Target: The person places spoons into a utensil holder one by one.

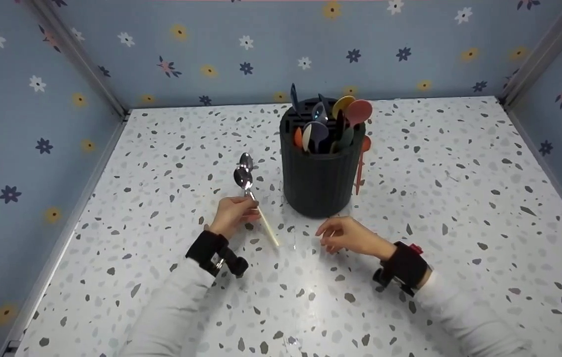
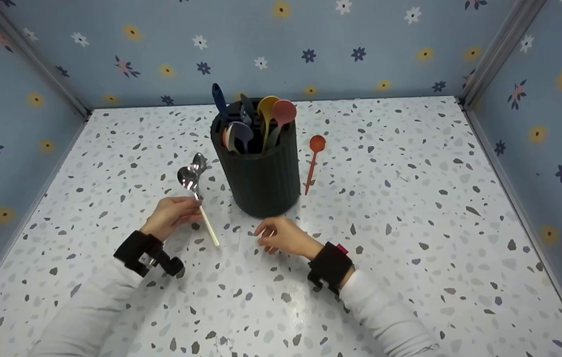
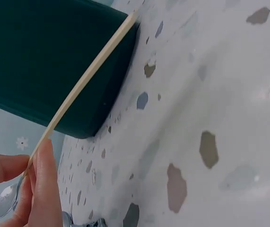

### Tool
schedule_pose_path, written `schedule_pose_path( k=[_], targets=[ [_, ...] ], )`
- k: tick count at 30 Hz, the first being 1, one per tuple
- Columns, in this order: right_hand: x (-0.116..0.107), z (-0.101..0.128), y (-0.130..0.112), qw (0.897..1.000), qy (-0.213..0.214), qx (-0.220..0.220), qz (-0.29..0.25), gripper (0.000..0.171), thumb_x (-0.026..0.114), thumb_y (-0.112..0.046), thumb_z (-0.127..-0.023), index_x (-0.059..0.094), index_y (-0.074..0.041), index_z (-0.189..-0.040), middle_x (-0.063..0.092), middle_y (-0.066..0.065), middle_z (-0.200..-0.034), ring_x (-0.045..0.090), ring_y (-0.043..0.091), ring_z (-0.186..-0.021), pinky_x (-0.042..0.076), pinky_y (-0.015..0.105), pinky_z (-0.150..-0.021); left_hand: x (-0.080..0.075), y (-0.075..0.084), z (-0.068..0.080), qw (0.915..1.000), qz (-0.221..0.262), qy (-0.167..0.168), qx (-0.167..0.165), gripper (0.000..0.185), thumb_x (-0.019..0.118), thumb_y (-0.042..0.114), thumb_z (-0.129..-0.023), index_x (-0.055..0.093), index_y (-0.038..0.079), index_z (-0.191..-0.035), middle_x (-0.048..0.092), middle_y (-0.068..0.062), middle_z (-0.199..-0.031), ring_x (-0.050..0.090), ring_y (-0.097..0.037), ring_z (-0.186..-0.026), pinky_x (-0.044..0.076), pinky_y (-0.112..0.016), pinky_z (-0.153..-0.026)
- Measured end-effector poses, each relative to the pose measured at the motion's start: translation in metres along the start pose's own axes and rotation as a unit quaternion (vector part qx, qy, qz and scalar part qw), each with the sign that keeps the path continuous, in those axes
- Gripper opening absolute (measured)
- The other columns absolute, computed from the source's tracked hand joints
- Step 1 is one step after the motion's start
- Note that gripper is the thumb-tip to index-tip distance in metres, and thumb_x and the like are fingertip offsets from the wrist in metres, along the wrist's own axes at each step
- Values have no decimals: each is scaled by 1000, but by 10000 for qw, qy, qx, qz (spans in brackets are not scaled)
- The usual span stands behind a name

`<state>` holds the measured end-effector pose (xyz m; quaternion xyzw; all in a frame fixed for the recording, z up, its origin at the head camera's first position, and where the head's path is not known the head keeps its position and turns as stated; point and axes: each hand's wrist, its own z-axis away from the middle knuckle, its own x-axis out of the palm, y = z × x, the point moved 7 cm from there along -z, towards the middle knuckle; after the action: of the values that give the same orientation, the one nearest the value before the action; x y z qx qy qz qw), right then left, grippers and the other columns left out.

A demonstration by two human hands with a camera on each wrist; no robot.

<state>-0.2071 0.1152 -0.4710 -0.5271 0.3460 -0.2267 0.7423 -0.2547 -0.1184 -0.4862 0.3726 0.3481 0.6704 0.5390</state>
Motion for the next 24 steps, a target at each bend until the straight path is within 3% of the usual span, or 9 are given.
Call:
schedule_pose_path(
  k=[7,16,24],
  targets=[
    [7,-5,1,9999,-8,59,-116,26,55,-2,-84,54,12,-106,58,28,-89,62,36,-75,55,45,-67,15,3,16,9990,54,-14,439,25,52,-6,-81,52,-18,-103,57,-15,-82,59,-14,-61,56,-26,-67],
    [17,-10,-3,9971,34,1,-764,33,57,-7,-85,52,13,-111,57,32,-94,59,43,-78,54,46,-69,36,2,32,9966,119,-221,789,21,51,-8,-80,53,-17,-99,58,-16,-80,59,-16,-60,56,-30,-65],
    [28,-13,-4,9944,-55,-101,-1047,32,57,-6,-85,52,11,-112,62,17,-87,60,42,-77,54,47,-68,50,3,42,9943,-138,-431,963,22,52,-7,-80,53,-17,-98,60,-14,-76,61,-15,-61,56,-29,-63]
  ],
)
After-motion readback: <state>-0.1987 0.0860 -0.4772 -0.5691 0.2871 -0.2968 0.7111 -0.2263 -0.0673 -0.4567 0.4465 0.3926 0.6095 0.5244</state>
